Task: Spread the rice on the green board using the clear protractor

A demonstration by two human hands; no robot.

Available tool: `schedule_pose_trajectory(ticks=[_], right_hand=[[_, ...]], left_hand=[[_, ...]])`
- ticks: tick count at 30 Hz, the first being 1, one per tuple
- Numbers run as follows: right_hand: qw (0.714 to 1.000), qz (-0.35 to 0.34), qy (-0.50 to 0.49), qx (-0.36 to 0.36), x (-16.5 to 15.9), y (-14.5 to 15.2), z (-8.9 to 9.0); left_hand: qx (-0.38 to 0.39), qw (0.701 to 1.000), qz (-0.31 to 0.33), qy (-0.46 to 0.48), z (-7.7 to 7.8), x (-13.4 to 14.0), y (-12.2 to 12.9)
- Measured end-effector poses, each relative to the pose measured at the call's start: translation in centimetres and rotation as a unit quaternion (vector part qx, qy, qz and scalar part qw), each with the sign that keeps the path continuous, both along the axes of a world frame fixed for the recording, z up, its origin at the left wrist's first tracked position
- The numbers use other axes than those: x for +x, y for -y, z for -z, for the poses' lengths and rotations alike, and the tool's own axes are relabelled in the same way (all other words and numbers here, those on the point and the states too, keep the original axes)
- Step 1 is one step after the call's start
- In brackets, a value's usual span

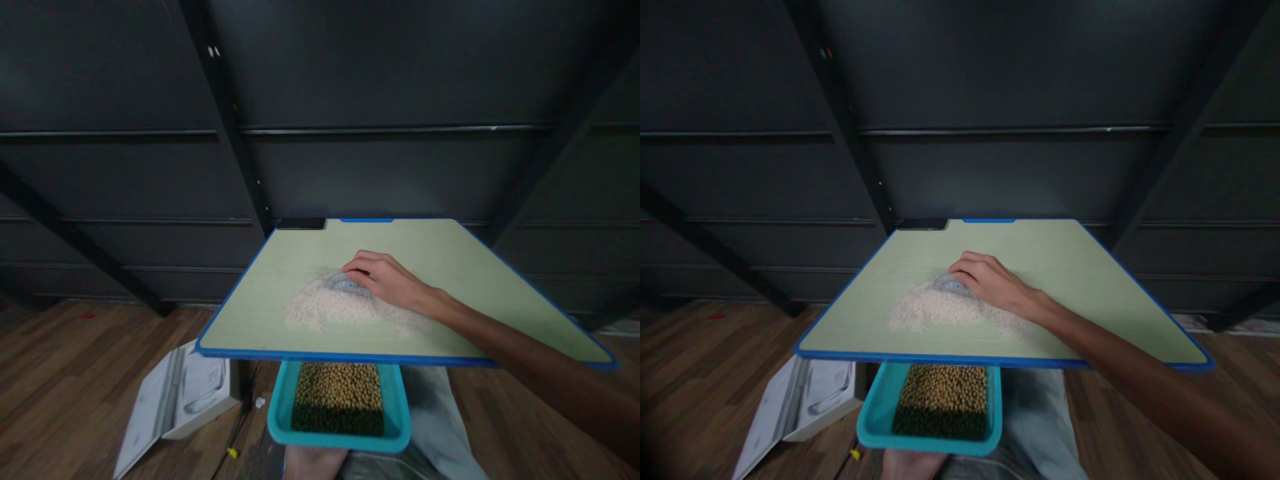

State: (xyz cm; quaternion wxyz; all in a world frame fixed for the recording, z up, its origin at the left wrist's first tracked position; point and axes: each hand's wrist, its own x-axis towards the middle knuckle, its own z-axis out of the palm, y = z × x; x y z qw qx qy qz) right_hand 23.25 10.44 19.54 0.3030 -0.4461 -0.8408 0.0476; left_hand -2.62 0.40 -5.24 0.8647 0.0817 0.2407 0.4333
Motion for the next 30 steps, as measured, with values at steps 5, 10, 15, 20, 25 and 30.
schedule_pose_trajectory(ticks=[5, 10, 15, 20, 25, 30], right_hand=[[0.998, 0.029, -0.029, 0.042, -1.7, 0.7, -1.0], [0.997, 0.021, -0.066, 0.028, -5.7, -0.2, -1.0], [0.999, 0.039, 0.001, -0.012, -10.0, -0.7, 0.0], [0.997, 0.026, 0.057, -0.040, -12.7, 0.2, 0.2], [1.000, 0.021, 0.005, -0.013, -13.0, -0.2, 0.4], [0.996, 0.037, -0.085, -0.015, -13.1, -1.1, 0.7]], left_hand=[[0.033, 0.998, -0.024, -0.037, 1.1, -0.8, 0.6], [0.048, 0.995, -0.032, -0.077, 1.8, -1.5, 0.8], [0.041, 0.999, -0.005, -0.030, 0.3, -0.8, 0.4], [0.050, 0.999, -0.001, -0.011, -0.8, 0.2, -0.3], [0.045, 0.998, 0.013, -0.030, -0.6, -0.6, 0.2], [0.041, 0.998, -0.005, -0.036, -0.7, -0.4, 0.0]])
